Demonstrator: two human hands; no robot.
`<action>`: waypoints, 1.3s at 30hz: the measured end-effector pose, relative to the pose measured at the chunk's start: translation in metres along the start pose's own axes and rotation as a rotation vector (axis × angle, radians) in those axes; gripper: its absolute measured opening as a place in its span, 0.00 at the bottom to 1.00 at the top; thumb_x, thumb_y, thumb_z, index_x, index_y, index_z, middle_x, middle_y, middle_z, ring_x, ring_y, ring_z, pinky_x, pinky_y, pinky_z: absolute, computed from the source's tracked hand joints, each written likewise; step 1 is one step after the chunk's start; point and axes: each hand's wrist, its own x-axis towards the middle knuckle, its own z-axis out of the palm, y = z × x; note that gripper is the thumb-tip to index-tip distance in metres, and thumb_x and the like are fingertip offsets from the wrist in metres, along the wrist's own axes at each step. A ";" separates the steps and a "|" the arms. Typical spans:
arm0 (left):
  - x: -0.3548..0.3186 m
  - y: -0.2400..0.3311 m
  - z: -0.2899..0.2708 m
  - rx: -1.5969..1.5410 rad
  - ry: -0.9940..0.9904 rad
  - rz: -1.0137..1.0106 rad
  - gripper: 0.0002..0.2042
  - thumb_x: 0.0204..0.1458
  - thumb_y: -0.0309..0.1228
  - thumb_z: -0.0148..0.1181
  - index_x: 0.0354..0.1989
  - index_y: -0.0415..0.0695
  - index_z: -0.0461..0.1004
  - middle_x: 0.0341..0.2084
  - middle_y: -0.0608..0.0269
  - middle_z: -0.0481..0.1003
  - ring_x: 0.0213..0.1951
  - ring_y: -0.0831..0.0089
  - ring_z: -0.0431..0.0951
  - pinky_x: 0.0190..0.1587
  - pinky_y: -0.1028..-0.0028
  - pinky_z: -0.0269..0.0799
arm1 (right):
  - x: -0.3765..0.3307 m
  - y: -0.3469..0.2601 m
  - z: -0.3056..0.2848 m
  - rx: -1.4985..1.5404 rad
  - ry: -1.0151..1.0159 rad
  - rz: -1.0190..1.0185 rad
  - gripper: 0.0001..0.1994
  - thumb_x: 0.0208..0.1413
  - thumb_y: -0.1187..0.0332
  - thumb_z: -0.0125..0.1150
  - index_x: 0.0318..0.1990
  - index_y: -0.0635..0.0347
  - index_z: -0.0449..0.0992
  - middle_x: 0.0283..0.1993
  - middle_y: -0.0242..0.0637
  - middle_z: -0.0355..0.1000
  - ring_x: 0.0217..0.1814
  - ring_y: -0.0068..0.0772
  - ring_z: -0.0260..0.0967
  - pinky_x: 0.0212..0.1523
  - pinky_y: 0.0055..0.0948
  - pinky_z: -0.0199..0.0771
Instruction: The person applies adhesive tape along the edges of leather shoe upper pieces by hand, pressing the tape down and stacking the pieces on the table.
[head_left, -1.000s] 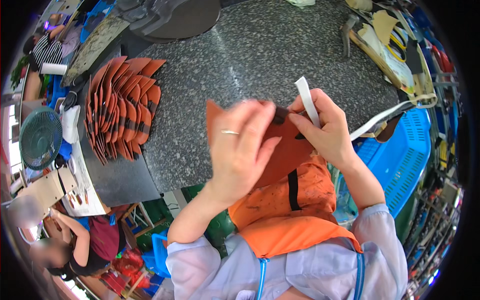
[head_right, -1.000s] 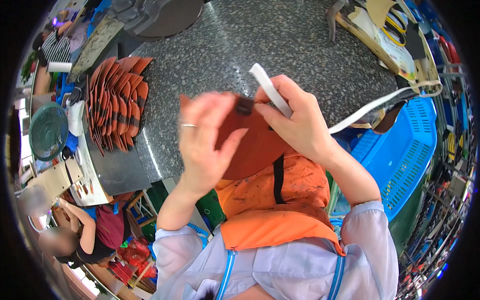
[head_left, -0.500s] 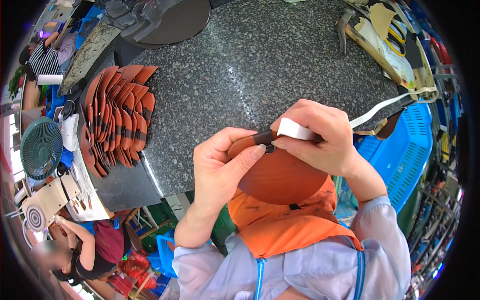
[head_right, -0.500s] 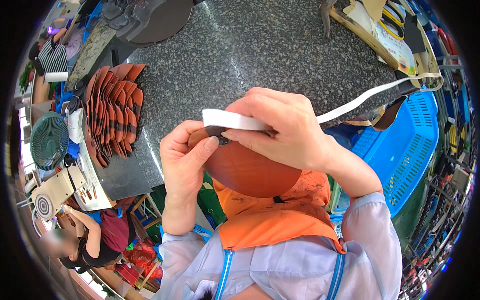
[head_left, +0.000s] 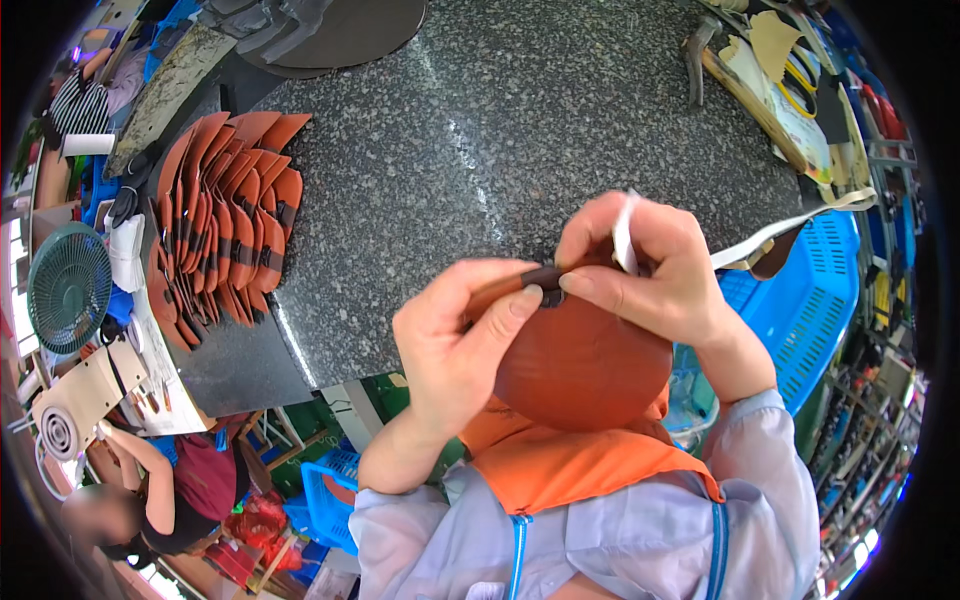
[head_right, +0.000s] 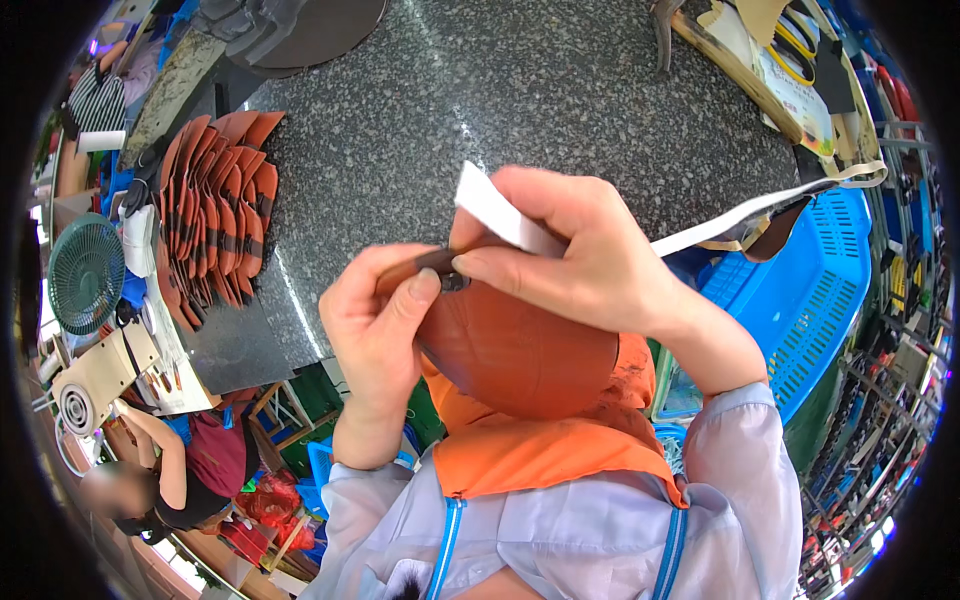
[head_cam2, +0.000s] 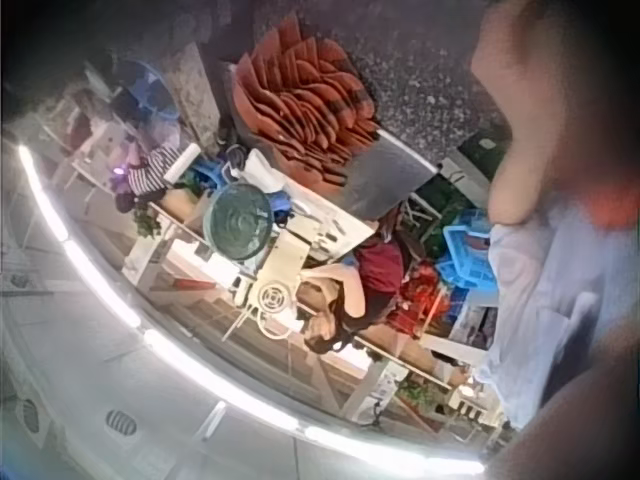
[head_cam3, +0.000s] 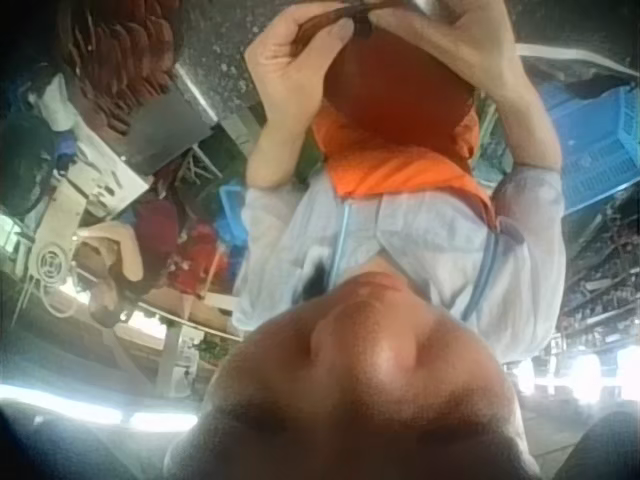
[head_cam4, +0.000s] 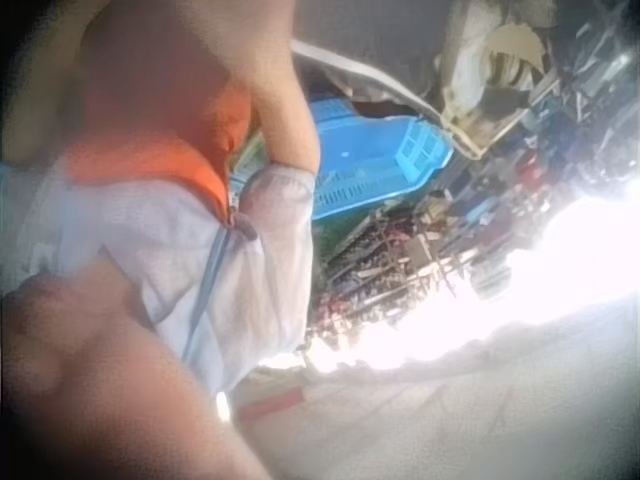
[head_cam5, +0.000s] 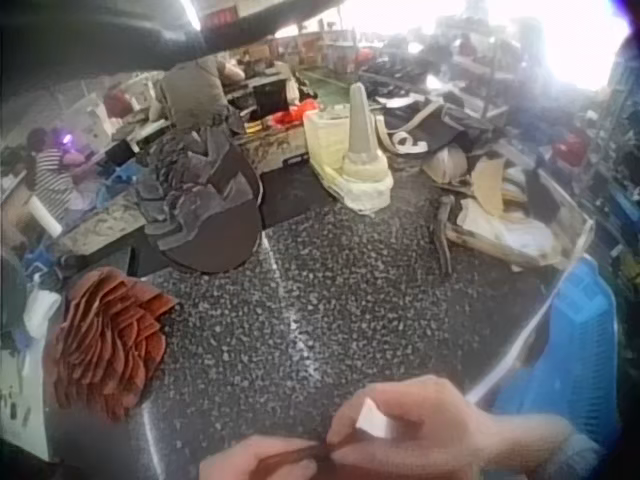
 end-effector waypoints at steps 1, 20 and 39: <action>0.003 -0.003 -0.003 -0.152 -0.029 -0.068 0.08 0.61 0.23 0.62 0.48 0.35 0.78 0.37 0.62 0.82 0.40 0.82 0.79 0.43 0.81 0.74 | 0.004 -0.004 0.003 0.197 0.063 0.121 0.08 0.54 0.74 0.70 0.40 0.64 0.79 0.34 0.30 0.77 0.38 0.16 0.72 0.37 0.21 0.72; -0.001 0.022 -0.022 0.840 0.222 1.077 0.14 0.38 0.26 0.70 0.33 0.64 0.84 0.38 0.70 0.69 0.46 0.63 0.75 0.58 0.59 0.70 | 0.004 -0.046 -0.023 -0.443 -0.148 -0.706 0.13 0.39 0.65 0.76 0.33 0.61 0.84 0.28 0.34 0.76 0.26 0.32 0.73 0.27 0.28 0.70; -0.030 -0.022 -0.047 1.075 0.147 1.232 0.13 0.32 0.31 0.73 0.29 0.63 0.82 0.35 0.67 0.58 0.46 0.68 0.66 0.58 0.57 0.76 | 0.032 -0.041 0.016 -0.529 -0.505 -0.021 0.13 0.51 0.64 0.68 0.38 0.64 0.77 0.40 0.44 0.73 0.44 0.52 0.75 0.42 0.45 0.75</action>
